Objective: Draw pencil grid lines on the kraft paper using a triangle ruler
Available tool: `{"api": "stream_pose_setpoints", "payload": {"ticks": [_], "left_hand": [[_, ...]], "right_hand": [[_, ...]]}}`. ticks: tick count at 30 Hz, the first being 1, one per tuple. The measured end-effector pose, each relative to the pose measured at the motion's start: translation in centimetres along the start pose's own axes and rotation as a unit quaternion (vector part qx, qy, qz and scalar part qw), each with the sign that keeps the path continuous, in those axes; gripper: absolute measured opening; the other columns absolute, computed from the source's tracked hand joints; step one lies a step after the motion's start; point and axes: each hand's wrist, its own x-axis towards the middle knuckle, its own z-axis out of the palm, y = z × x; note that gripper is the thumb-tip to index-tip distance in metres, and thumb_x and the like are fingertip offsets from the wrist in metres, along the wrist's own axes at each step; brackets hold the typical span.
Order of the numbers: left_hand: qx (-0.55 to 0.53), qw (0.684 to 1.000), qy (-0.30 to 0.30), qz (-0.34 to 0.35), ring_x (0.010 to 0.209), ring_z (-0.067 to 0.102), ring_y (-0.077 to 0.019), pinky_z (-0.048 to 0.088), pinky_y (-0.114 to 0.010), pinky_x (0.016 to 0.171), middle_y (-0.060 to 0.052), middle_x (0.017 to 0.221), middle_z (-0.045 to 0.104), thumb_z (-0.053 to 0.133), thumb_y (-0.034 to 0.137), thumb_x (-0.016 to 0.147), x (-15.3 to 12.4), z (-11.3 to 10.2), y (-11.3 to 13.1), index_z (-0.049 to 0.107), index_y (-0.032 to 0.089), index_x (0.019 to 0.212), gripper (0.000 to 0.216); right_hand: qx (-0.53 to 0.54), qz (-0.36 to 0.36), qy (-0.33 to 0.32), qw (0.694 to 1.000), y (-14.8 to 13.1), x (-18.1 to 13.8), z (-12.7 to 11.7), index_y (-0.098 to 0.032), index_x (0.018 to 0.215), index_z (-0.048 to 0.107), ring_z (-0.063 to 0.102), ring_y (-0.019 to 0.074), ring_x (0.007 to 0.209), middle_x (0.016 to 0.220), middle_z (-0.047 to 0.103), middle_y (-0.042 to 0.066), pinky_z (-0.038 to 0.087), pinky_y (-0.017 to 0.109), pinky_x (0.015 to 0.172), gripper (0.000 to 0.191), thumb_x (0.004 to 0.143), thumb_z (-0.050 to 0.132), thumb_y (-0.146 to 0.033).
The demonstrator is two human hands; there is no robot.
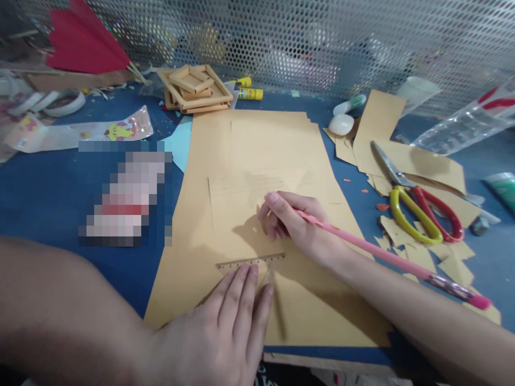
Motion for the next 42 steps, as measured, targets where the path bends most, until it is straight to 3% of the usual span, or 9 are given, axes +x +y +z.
{"api": "stream_pose_setpoints", "payload": {"ticks": [4, 10, 15, 18, 20, 24, 28, 42], "left_hand": [[-0.009, 0.999, -0.003, -0.039, 0.107, 0.06, -0.0346, 0.053, -0.041, 0.088, -0.023, 0.109, 0.064, 0.048, 0.016, 0.083, -0.1, 0.4, 0.7, 0.059, -0.003, 0.116, 0.039], [0.012, 0.999, -0.013, 0.03, 0.104, 0.062, -0.0341, 0.055, -0.04, 0.086, -0.023, 0.107, 0.065, 0.043, 0.013, 0.086, -0.2, 0.0, -0.2, 0.057, -0.005, 0.117, 0.039], [0.0, 1.0, -0.013, 0.024, 0.103, 0.063, -0.0329, 0.054, -0.041, 0.086, -0.023, 0.107, 0.065, 0.042, 0.011, 0.085, -0.1, -0.1, -0.2, 0.057, -0.005, 0.117, 0.038], [-0.019, 1.0, -0.007, 0.003, 0.099, 0.065, -0.0304, 0.056, -0.038, 0.082, -0.022, 0.105, 0.066, 0.041, 0.008, 0.082, 0.0, 0.1, 0.1, 0.06, -0.004, 0.113, 0.038], [-0.027, 1.0, -0.006, -0.013, 0.096, 0.066, -0.0288, 0.057, -0.037, 0.08, -0.022, 0.103, 0.066, 0.039, 0.007, 0.081, 0.0, 0.1, 0.1, 0.06, -0.004, 0.112, 0.039], [-0.042, 0.999, 0.013, 0.01, 0.093, 0.067, -0.0281, 0.056, -0.037, 0.078, -0.02, 0.099, 0.068, 0.04, 0.005, 0.081, 0.1, 0.0, -0.3, 0.06, -0.004, 0.112, 0.038], [-0.052, 0.998, 0.022, 0.011, 0.093, 0.067, -0.0288, 0.055, -0.037, 0.073, -0.018, 0.099, 0.069, 0.043, 0.005, 0.082, -0.2, 0.1, -0.2, 0.062, -0.002, 0.109, 0.034], [-0.05, 0.998, 0.013, 0.02, 0.096, 0.066, -0.03, 0.053, -0.037, 0.074, -0.021, 0.097, 0.068, 0.043, 0.009, 0.083, -0.3, 0.2, 0.0, 0.061, -0.002, 0.109, 0.033]], "right_hand": [[0.009, 0.004, -0.001, 1.0, -0.1, 0.0, 0.1, -0.017, 0.066, 0.061, 0.046, 0.0079, 0.043, 0.048, 0.057, 0.0, 0.033, 0.022, 0.042, 0.042, 0.088, 0.049, -0.052], [0.023, 0.017, 0.001, 1.0, -0.1, 0.0, -0.1, -0.018, 0.066, 0.062, 0.047, 0.0095, 0.042, 0.047, 0.057, 0.001, 0.033, 0.024, 0.042, 0.04, 0.087, 0.051, -0.052], [0.049, -0.021, -0.009, 0.999, -0.7, -0.6, -0.1, -0.018, 0.084, 0.069, 0.048, 0.0125, 0.047, 0.054, 0.058, 0.003, 0.033, 0.027, 0.043, 0.044, 0.094, 0.035, -0.045], [0.045, -0.017, -0.012, 0.999, -1.8, -1.5, 1.0, -0.021, 0.096, 0.065, 0.046, 0.011, 0.049, 0.057, 0.054, 0.0, 0.032, 0.024, 0.042, 0.023, 0.091, 0.044, -0.029], [0.041, 0.0, -0.01, 0.999, -2.2, -2.2, 2.1, -0.022, 0.087, 0.058, 0.047, 0.0096, 0.05, 0.059, 0.054, -0.003, 0.035, 0.022, 0.042, 0.004, 0.083, 0.057, -0.02], [0.07, 0.016, -0.067, 0.995, -1.6, -3.1, 3.7, -0.022, 0.07, 0.046, 0.057, 0.0124, 0.057, 0.065, 0.06, -0.001, 0.044, 0.023, 0.047, 0.021, 0.08, 0.064, -0.026], [0.067, -0.004, -0.058, 0.996, -0.4, -3.1, 4.1, -0.021, 0.06, 0.038, 0.054, 0.0116, 0.055, 0.058, 0.052, -0.003, 0.043, 0.025, 0.049, 0.033, 0.08, 0.064, -0.024], [0.073, -0.004, -0.06, 0.996, 0.1, -2.9, 4.1, -0.02, 0.06, 0.033, 0.038, 0.0084, 0.052, 0.055, 0.04, -0.006, 0.036, 0.024, 0.048, 0.035, 0.078, 0.061, -0.011]]}}
